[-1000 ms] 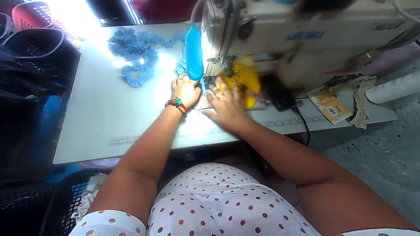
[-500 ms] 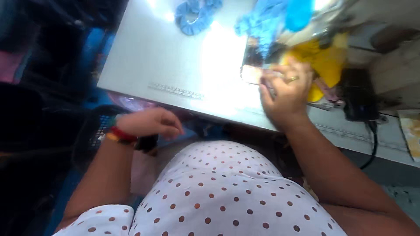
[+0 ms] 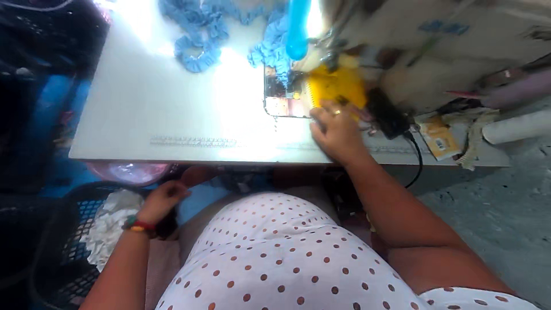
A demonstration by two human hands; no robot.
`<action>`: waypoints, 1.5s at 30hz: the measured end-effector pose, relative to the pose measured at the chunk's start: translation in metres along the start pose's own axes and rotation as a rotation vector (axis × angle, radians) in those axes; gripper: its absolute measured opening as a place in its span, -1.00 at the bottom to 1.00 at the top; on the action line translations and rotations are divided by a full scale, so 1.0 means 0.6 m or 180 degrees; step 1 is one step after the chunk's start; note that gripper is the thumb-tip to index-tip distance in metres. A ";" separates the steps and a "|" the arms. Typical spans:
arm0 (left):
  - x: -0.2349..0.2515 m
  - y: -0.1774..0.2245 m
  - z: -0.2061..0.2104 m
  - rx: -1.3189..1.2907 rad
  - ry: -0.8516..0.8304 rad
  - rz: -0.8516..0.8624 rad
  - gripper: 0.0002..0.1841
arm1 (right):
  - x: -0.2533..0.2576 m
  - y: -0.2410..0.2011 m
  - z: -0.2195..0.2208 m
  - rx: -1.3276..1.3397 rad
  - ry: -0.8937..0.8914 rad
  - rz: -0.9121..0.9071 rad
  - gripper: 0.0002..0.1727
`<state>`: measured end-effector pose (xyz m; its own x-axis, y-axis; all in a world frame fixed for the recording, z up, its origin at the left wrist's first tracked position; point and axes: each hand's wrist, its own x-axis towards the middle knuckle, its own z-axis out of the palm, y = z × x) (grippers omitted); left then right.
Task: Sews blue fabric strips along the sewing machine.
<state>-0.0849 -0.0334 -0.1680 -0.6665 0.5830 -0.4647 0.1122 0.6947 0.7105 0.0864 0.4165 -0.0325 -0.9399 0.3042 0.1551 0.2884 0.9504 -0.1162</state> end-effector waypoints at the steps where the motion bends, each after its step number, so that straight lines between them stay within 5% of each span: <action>1: 0.001 0.001 0.001 0.0089 0.0021 0.0034 -0.73 | -0.002 0.001 0.002 0.0016 0.0001 0.0014 -0.50; 6: -0.001 0.010 0.007 0.0647 0.0213 0.0190 -0.63 | -0.014 0.004 0.003 0.0200 0.0569 -0.0036 -0.42; 14: -0.037 0.045 -0.002 0.1061 0.0796 0.0771 -0.55 | -0.082 0.072 -0.059 0.0206 0.1570 0.0927 -0.73; 20: -0.048 0.088 -0.005 0.0265 0.0751 0.0810 -0.50 | -0.128 0.103 -0.032 0.0457 0.1236 0.1061 -0.54; 24: -0.050 0.104 0.001 -0.0552 0.0350 0.0898 -0.71 | -0.125 0.109 -0.021 0.0608 0.1025 0.1128 -0.75; 27: -0.067 0.135 -0.009 -0.0900 -0.0050 0.0843 -0.89 | -0.120 0.112 -0.026 0.0641 0.1031 0.1142 -0.71; 31: -0.081 0.163 -0.030 -0.0478 0.0008 0.0819 -0.83 | -0.095 0.137 -0.065 0.0664 0.1034 0.1484 -0.56; 35: -0.087 0.190 -0.054 0.0338 0.0164 0.0808 -0.64 | -0.036 0.175 -0.110 0.0314 0.0096 0.1952 -0.69; 38: -0.098 0.216 -0.062 0.0509 0.0108 0.0949 -0.60 | -0.014 0.201 -0.105 0.0024 -0.0148 0.1710 -0.70; 41: -0.101 0.229 -0.057 0.0509 0.0157 0.1355 -0.56 | -0.028 0.186 -0.114 0.0070 0.0243 0.1505 -0.65; 45: -0.096 0.274 -0.029 -0.0006 0.0135 0.2234 -0.62 | -0.067 -0.004 -0.113 0.1406 0.0871 0.0253 -0.63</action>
<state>-0.0410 0.0399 -0.0154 -0.4653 0.8763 0.1250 0.5251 0.1596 0.8359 0.1358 0.4067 0.0281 -0.8192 0.4361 0.3726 0.1969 0.8239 -0.5314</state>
